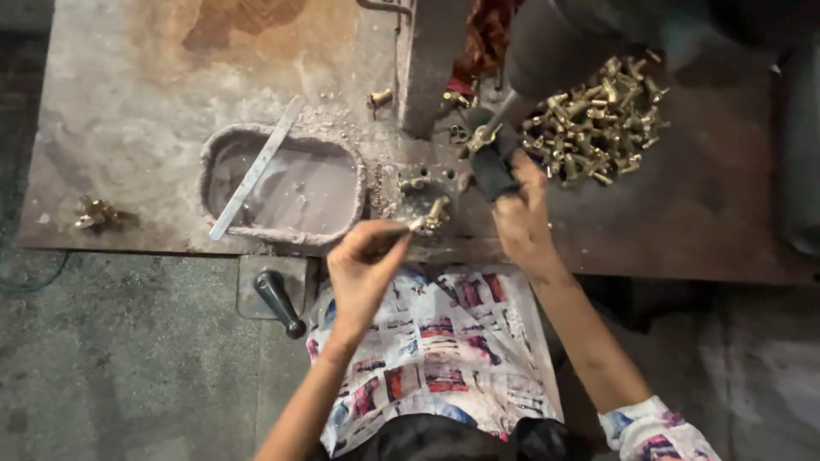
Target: Processing small brass metal fittings at a workbench using a machine and lubricant paste.
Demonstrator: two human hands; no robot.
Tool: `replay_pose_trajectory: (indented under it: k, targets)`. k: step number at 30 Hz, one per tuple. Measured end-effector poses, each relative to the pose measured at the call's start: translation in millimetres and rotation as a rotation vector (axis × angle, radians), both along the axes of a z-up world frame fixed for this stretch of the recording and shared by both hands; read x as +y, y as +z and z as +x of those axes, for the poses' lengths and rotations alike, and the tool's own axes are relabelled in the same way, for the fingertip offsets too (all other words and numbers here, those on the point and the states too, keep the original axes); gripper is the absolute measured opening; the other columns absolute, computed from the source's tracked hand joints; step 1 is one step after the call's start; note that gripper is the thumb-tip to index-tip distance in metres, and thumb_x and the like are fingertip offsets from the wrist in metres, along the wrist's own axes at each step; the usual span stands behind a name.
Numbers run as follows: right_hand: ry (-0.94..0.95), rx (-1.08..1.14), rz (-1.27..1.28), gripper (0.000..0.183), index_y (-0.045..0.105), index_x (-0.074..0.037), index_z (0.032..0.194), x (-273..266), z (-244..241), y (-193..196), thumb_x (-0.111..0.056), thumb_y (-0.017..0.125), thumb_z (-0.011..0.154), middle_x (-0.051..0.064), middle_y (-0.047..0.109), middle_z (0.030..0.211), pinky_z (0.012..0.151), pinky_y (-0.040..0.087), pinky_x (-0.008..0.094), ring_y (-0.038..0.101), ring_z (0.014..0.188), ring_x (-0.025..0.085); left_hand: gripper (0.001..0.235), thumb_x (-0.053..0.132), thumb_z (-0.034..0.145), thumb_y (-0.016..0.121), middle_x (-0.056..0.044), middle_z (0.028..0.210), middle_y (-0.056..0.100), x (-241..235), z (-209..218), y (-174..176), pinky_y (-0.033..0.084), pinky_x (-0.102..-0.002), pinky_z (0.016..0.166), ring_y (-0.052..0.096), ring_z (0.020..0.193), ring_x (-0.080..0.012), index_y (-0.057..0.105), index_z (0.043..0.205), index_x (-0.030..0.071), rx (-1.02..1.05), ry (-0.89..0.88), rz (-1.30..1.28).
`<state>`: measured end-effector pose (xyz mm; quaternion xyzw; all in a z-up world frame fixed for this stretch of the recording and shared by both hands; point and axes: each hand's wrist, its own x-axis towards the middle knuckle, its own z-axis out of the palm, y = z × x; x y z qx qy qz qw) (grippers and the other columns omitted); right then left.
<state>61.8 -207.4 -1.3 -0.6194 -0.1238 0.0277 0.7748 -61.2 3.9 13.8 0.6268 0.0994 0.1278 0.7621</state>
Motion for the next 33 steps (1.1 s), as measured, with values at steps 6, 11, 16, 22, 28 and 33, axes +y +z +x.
replay_pose_trajectory:
  k: [6,11,16,22,28,33]
  targets:
    - [0.005,-0.332,-0.213,0.055,0.049,0.005,0.145,-1,2,-5,-0.003,0.049,0.090,0.015,0.058,0.132,0.107,0.047,0.039,0.057,0.118,0.023,0.015,-0.001,0.086,0.077,-0.007,0.104,0.075,-22,-8,-7,0.061,-0.025,0.081,0.073,0.091,-0.0108,0.077,0.101,0.001,-0.043,0.103,0.279]
    - [0.201,-0.218,0.017,0.041,0.057,0.005,0.136,0,12,-11,-0.006,0.047,0.098,0.011,0.065,0.119,0.091,0.056,0.035,0.064,0.097,0.019,0.016,-0.002,0.085,0.077,-0.008,0.102,0.073,-31,7,2,0.061,-0.026,0.081,0.074,0.091,-0.0132,0.075,0.101,0.001,-0.154,0.104,0.459]
    - [0.282,-0.307,0.042,0.057,0.052,0.000,0.137,2,13,-5,-0.010,0.029,0.086,0.010,0.065,0.126,0.100,0.058,0.036,0.065,0.109,0.019,0.018,0.001,0.085,0.081,-0.007,0.098,0.069,-28,12,5,0.060,-0.028,0.069,0.073,0.078,-0.0155,0.070,0.099,0.002,-0.103,0.087,0.376]
    - [0.220,-0.074,0.120,0.056,0.053,0.004,0.137,14,0,34,0.003,0.043,0.083,0.013,0.065,0.120,0.097,0.055,0.037,0.066,0.102,0.021,0.023,0.002,0.086,0.079,-0.010,0.111,0.069,-12,29,32,0.054,-0.038,0.088,0.066,0.100,-0.0292,0.071,0.108,0.005,-0.193,0.190,0.866]
    - [0.057,-0.192,-0.127,0.049,0.059,0.002,0.131,2,0,13,0.000,0.043,0.085,0.009,0.068,0.111,0.091,0.054,0.032,0.065,0.099,0.016,0.051,-0.003,0.065,0.076,-0.013,0.111,0.070,-6,75,18,0.049,-0.043,0.096,0.061,0.108,-0.0383,0.072,0.115,0.001,-0.177,-0.040,1.242]
    - [-0.017,-0.237,-0.277,0.047,0.063,0.003,0.125,7,4,23,0.002,0.042,0.083,0.007,0.070,0.100,0.084,0.055,0.031,0.065,0.091,0.016,0.034,0.002,0.088,0.077,-0.008,0.107,0.075,-9,48,34,0.054,-0.032,0.090,0.069,0.100,-0.0243,0.073,0.121,0.001,-0.075,0.041,0.400]
